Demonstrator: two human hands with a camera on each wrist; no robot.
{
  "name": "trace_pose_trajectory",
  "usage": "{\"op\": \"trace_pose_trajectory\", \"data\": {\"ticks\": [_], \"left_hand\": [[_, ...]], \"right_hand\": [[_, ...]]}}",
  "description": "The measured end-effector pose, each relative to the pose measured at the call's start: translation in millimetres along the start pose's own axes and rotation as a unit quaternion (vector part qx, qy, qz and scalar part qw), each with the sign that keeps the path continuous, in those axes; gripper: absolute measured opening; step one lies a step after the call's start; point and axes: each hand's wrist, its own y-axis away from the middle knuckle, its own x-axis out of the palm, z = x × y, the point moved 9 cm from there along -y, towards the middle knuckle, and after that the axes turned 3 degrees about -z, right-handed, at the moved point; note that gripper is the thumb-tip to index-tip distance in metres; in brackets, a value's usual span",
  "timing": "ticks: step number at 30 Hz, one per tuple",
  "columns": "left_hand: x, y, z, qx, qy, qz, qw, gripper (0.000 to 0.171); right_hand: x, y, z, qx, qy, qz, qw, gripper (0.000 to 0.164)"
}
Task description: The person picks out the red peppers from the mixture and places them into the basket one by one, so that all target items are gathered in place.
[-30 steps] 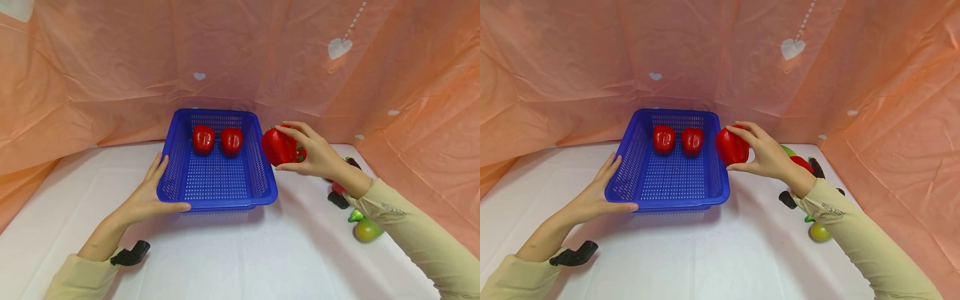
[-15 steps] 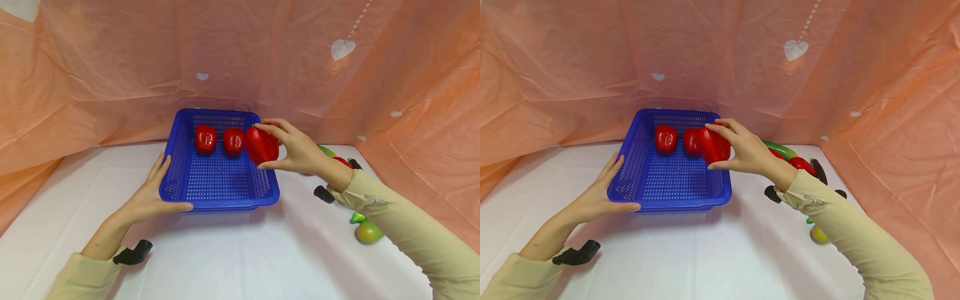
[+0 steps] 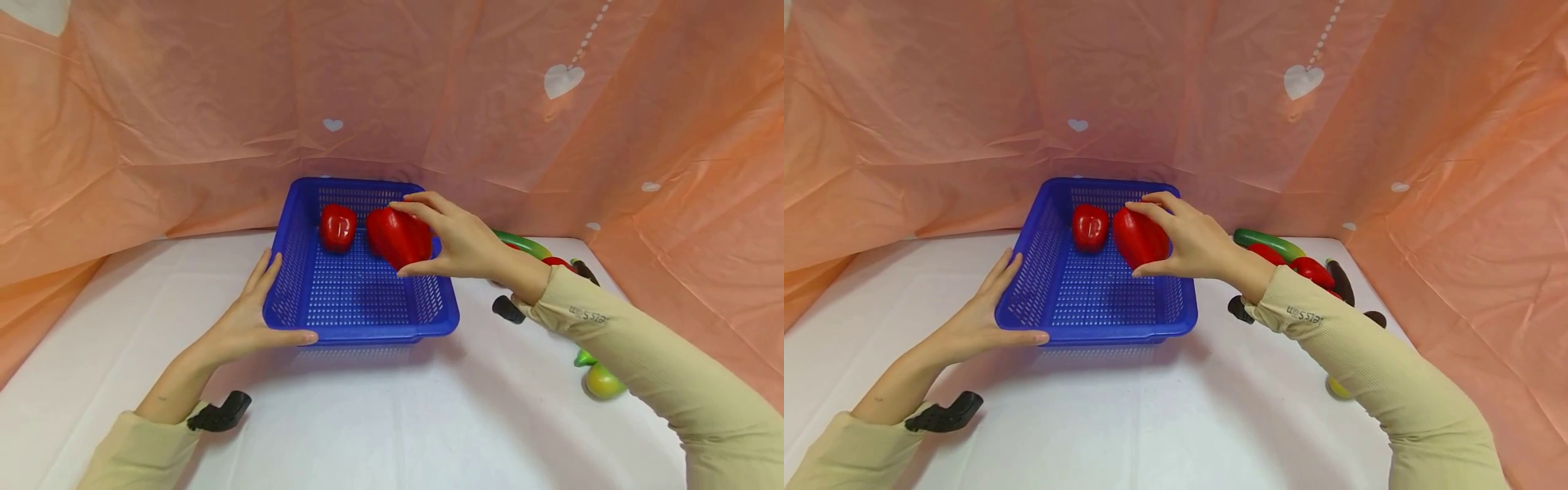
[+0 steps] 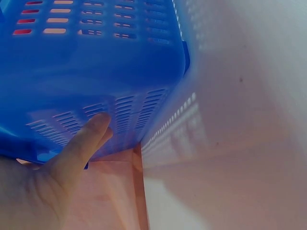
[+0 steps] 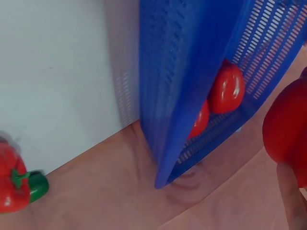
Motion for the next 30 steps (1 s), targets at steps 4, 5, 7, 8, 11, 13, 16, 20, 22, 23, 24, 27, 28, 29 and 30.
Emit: {"op": "trace_pose_trajectory", "data": {"ticks": [4, 5, 7, 8, 11, 13, 16, 20, 22, 23, 24, 27, 28, 29, 30], "left_hand": [[0.6, -0.4, 0.3, 0.001, 0.003, -0.001, 1.0000, 0.131], [0.9, -0.4, 0.5, 0.001, 0.003, 0.000, 1.0000, 0.131], [1.2, -0.6, 0.5, 0.001, 0.004, 0.000, 1.0000, 0.130], [1.2, -0.5, 0.5, 0.001, 0.004, -0.001, 1.0000, 0.130], [0.6, -0.5, 0.5, 0.000, 0.002, -0.002, 1.0000, 0.130], [0.2, -0.6, 0.4, 0.001, 0.000, -0.004, 1.0000, 0.130], [0.3, -1.0, 0.0, 0.001, -0.001, -0.004, 1.0000, 0.130], [1.7, -1.0, -0.7, -0.001, -0.001, 0.001, 1.0000, 0.130], [1.7, -0.8, -0.8, -0.004, -0.002, 0.002, 1.0000, 0.130], [1.6, -0.6, -0.8, -0.005, -0.002, 0.003, 1.0000, 0.130], [1.4, -0.5, -0.7, -0.006, -0.003, 0.004, 1.0000, 0.130], [0.9, -0.2, -0.4, -0.008, -0.006, 0.004, 0.9999, 0.130], [1.0, -0.2, -0.3, -0.009, -0.006, 0.005, 0.9999, 0.130], [1.3, -0.2, -0.1, -0.010, -0.007, 0.006, 0.9999, 0.130], [1.6, -0.4, -0.1, -0.011, -0.006, 0.006, 0.9999, 0.130]], "right_hand": [[10, -9, 3, 0.004, 0.000, 0.017, 1.000, 0.087], [12, -11, 4, 0.005, 0.001, 0.022, 1.000, 0.087], [18, -15, 5, 0.008, 0.000, 0.031, 0.999, 0.087], [21, -17, 5, 0.010, -0.001, 0.037, 0.999, 0.087], [29, -23, 7, 0.015, 0.002, 0.050, 0.999, 0.087], [35, -27, 8, 0.018, 0.007, 0.061, 0.998, 0.088], [46, -32, 10, 0.022, 0.013, 0.083, 0.996, 0.090], [57, -33, 12, 0.030, 0.015, 0.111, 0.993, 0.089], [60, -34, 12, 0.031, 0.016, 0.114, 0.993, 0.089], [60, -35, 13, 0.031, 0.019, 0.114, 0.993, 0.089], [61, -36, 12, 0.031, 0.022, 0.112, 0.993, 0.088], [63, -41, 13, 0.034, 0.029, 0.110, 0.993, 0.089], [63, -43, 13, 0.036, 0.032, 0.111, 0.993, 0.089], [64, -45, 13, 0.039, 0.036, 0.111, 0.992, 0.089], [65, -47, 13, 0.042, 0.038, 0.111, 0.992, 0.090]]}}
